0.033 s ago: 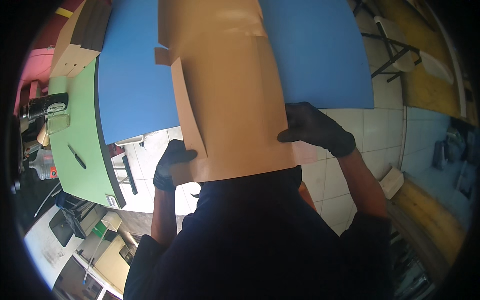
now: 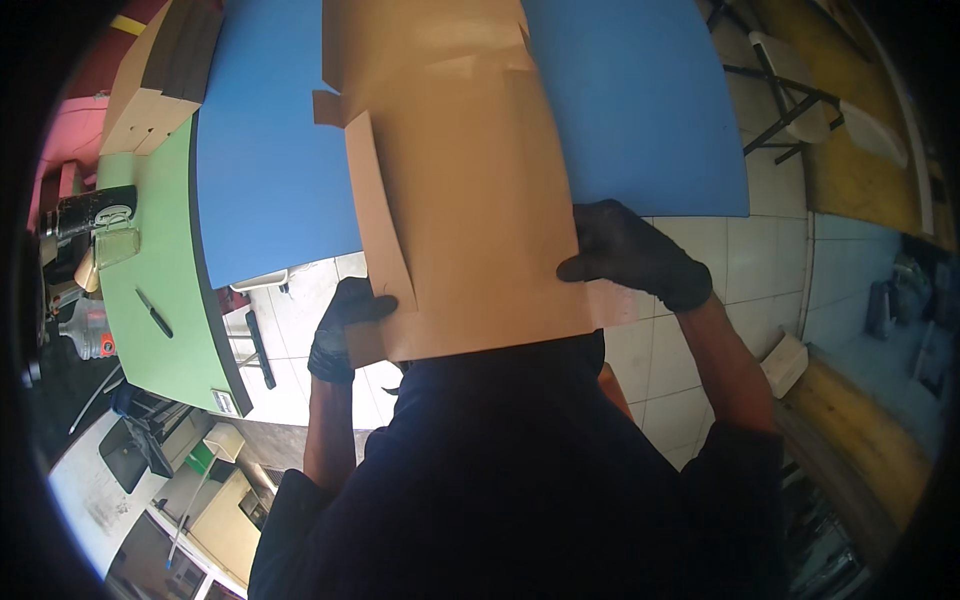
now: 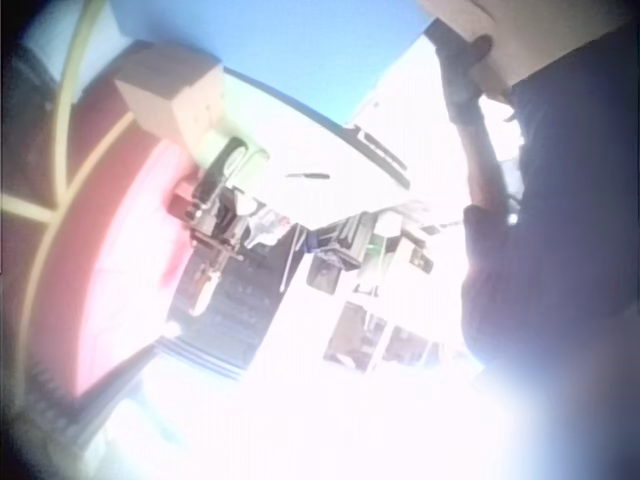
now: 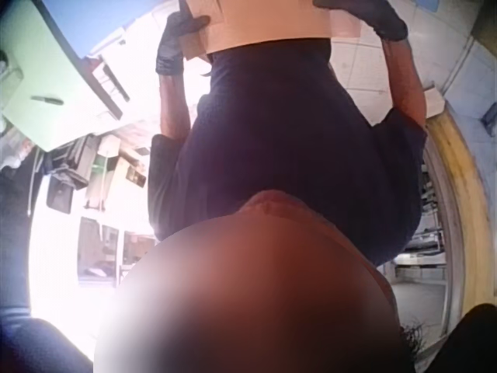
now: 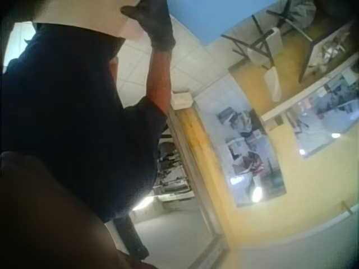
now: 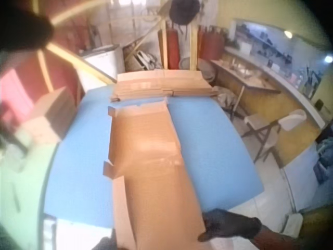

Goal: The person assembles flat-packed cardboard boxes on a blue table. They fold the side panels, tuck in the tabs, and stack the finished boxes. The process is repeated for several boxes.

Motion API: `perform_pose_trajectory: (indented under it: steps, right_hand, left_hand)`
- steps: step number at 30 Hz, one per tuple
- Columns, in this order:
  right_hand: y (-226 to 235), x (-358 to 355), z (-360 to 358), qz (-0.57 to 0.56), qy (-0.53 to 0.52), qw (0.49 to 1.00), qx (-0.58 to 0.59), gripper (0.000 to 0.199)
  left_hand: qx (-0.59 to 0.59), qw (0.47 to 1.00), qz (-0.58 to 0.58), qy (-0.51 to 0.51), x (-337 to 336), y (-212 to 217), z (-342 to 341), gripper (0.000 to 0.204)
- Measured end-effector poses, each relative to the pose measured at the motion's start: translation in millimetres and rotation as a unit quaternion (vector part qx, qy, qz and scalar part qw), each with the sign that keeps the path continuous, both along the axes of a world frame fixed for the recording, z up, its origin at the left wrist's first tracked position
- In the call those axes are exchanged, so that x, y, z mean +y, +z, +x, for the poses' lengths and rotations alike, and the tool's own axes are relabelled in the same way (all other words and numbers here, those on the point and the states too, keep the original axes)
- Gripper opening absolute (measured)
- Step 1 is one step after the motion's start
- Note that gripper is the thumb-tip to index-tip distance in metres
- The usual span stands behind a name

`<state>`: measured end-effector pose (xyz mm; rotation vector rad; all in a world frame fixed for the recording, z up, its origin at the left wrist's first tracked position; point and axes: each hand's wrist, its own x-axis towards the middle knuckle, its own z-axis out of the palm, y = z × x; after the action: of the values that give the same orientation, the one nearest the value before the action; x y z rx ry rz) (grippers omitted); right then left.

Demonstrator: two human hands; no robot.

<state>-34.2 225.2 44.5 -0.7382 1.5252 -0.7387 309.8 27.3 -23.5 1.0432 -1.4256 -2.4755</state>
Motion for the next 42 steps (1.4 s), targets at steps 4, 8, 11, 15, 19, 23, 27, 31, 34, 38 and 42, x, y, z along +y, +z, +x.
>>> perform_pose_trajectory:
  steps: [4,8,11,15,19,23,27,31,34,38,42]
  right_hand:
    - [2,-3,-17,-0.019,-0.029,0.998,0.048,0.051]
    - [-2,12,-27,-0.022,-0.240,0.951,-0.193,0.056]
    - [-15,36,-12,-0.086,-0.186,0.978,-0.043,0.061]
    - [-30,61,11,-0.002,-0.096,0.991,0.096,0.046]
    - [-24,60,24,-0.090,-0.149,0.984,0.030,0.035]
    - [-11,43,34,0.014,-0.291,0.951,-0.101,0.035]
    - [-2,28,38,0.067,-0.259,0.962,-0.046,0.034]
    - [9,25,36,0.016,-0.239,0.969,-0.070,0.034]
    - [11,22,35,-0.011,-0.268,0.962,-0.055,0.035]
    - [2,27,30,-0.026,-0.282,0.958,-0.040,0.036]
    - [-16,43,18,-0.052,-0.261,0.963,-0.027,0.042]
  left_hand:
    - [-0.060,0.937,-0.340,-0.052,3,3,-12,0.038]
    - [-0.195,0.968,-0.155,0.023,12,25,-18,0.034]
    - [-0.221,0.931,-0.282,-0.066,17,39,-18,0.036]
    - [-0.162,0.965,-0.203,-0.035,25,39,-12,0.034]
    - [-0.109,0.979,-0.172,0.007,30,34,-7,0.026]
    - [-0.127,0.991,0.027,-0.019,27,45,-16,0.028]
    - [-0.224,0.972,-0.063,0.037,29,60,-34,0.025]
    - [-0.197,0.974,-0.050,0.102,32,64,-39,0.024]
    - [-0.203,0.979,-0.002,-0.020,29,60,-36,0.024]
    - [-0.193,0.980,-0.034,-0.039,26,51,-39,0.024]
    - [-0.206,0.976,-0.039,-0.061,33,37,-48,0.026]
